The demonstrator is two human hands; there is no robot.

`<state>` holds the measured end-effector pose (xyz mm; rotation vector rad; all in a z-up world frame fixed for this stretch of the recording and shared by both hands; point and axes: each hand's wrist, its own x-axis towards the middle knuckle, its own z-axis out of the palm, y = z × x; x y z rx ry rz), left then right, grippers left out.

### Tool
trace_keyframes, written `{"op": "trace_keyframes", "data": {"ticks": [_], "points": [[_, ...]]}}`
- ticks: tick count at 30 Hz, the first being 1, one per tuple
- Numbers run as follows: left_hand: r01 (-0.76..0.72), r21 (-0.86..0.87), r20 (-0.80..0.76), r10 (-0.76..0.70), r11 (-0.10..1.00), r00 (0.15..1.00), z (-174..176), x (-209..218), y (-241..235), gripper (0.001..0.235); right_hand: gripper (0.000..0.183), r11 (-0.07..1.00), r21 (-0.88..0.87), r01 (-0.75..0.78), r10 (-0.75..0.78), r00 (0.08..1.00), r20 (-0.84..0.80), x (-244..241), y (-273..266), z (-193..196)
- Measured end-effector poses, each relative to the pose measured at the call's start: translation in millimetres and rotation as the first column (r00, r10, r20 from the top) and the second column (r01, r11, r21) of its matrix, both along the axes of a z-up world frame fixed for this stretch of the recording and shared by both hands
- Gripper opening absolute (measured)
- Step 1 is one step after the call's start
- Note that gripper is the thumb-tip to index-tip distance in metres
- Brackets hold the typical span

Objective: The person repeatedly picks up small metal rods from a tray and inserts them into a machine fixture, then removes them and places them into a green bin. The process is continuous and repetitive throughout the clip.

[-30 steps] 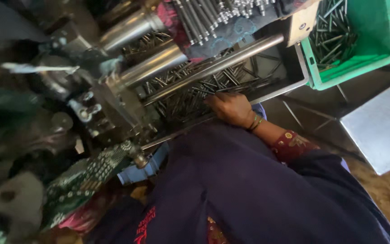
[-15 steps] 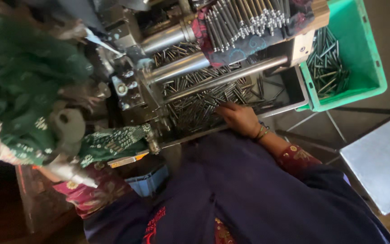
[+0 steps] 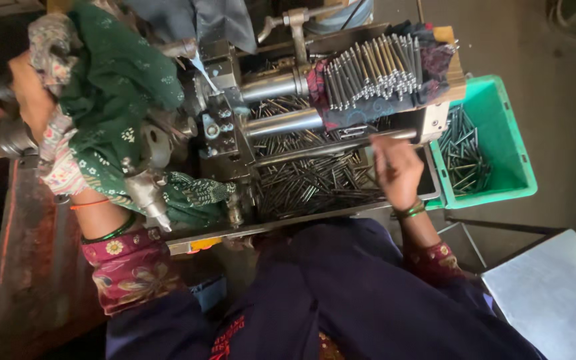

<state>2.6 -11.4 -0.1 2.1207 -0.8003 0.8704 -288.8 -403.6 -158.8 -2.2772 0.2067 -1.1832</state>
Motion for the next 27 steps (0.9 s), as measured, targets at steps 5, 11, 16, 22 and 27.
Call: {"op": "trace_keyframes", "data": {"ticks": [5, 11, 16, 22, 27], "points": [[0.024, -0.004, 0.009, -0.024, 1.0, 1.0, 8.6, 7.9, 0.3, 0.042, 0.013, 0.963, -0.076, 0.26, -0.254, 0.964, 0.073, 12.9, -30.7, 27.3], [0.031, -0.022, 0.031, -0.03, 0.999, 0.999, 13.1, 13.8, -2.5, 0.041, 0.017, 0.938, -0.067, 0.339, -0.336, 0.94, 0.054, 26.6, -46.4, 24.8], [0.031, -0.026, 0.024, -0.03, 0.999, 0.999, 7.3, 13.8, -3.3, 0.041, 0.019, 0.919, -0.125, 0.374, -0.366, 0.927, 0.08, 31.1, -49.8, 18.5], [0.04, -0.012, 0.009, -0.04, 0.999, 0.999, 7.0, 18.8, -4.1, 0.041, 0.019, 0.876, -0.168, 0.452, -0.443, 0.892, 0.09, 42.3, -49.9, 21.0], [0.042, -0.01, -0.001, -0.042, 0.999, 0.999, 10.3, 16.4, -6.1, 0.041, 0.013, 0.926, -0.082, 0.368, -0.364, 0.93, 0.056, 33.3, -42.6, 31.2]]}}
